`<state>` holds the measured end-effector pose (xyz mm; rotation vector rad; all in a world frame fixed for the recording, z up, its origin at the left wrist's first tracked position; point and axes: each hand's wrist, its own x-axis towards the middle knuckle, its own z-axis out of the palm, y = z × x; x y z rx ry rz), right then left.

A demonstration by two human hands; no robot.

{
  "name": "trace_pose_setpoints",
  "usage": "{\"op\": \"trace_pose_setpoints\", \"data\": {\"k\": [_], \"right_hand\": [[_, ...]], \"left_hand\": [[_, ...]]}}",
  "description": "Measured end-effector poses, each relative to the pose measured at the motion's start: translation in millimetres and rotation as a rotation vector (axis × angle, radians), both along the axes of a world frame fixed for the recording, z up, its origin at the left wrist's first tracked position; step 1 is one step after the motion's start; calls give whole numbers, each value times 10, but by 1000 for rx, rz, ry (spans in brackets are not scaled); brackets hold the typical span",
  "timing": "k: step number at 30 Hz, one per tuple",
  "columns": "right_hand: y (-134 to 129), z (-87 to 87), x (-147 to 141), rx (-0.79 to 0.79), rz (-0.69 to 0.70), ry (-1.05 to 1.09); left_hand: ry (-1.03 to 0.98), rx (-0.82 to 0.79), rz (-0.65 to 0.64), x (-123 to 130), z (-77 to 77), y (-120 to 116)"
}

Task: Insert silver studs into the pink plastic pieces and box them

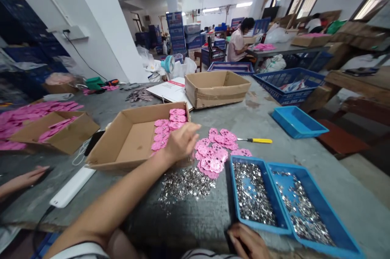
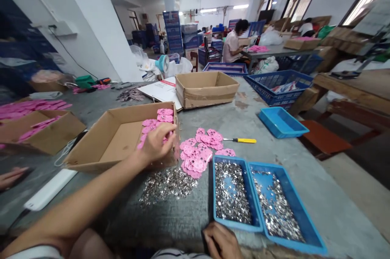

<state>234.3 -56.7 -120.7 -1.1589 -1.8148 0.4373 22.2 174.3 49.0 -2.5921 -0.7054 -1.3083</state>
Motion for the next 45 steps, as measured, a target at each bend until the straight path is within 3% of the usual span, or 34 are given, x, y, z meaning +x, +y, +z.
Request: {"op": "trace_pose_setpoints", "data": {"k": [3, 5, 8, 11, 17, 24, 30, 36, 40, 42, 45], "right_hand": [[16, 120, -3, -3, 11, -6], [18, 208, -15, -30, 9, -18], [14, 284, -24, -72, 29, -43], [4, 295, -24, -90, 36, -44], [1, 289, -38, -69, 40, -46], [-15, 316, -42, -105, 35, -62], [-4, 336, -40, -109, 40, -45], [17, 314, -31, -136, 40, -33], [37, 271, -8, -191, 47, -34], [51, 257, 1, -215, 52, -37], [73, 250, 1, -227, 59, -39]], "left_hand": [[46, -66, -242, 328, -152, -257], [84, -278, -240, 524, -293, -348], [181, -679, -27, 737, -490, -363], [407, -887, 204, 873, -603, -321], [527, -916, 268, 1120, -680, -299], [325, -1011, 307, 1227, -746, -271], [-123, -1186, 200, 1073, -688, -255], [-553, -1305, 21, 818, -497, -368], [-851, -1514, -264, 595, -333, -544], [-914, -1608, -379, 497, -249, -636], [-814, -1638, -343, 370, -125, -772]]}}
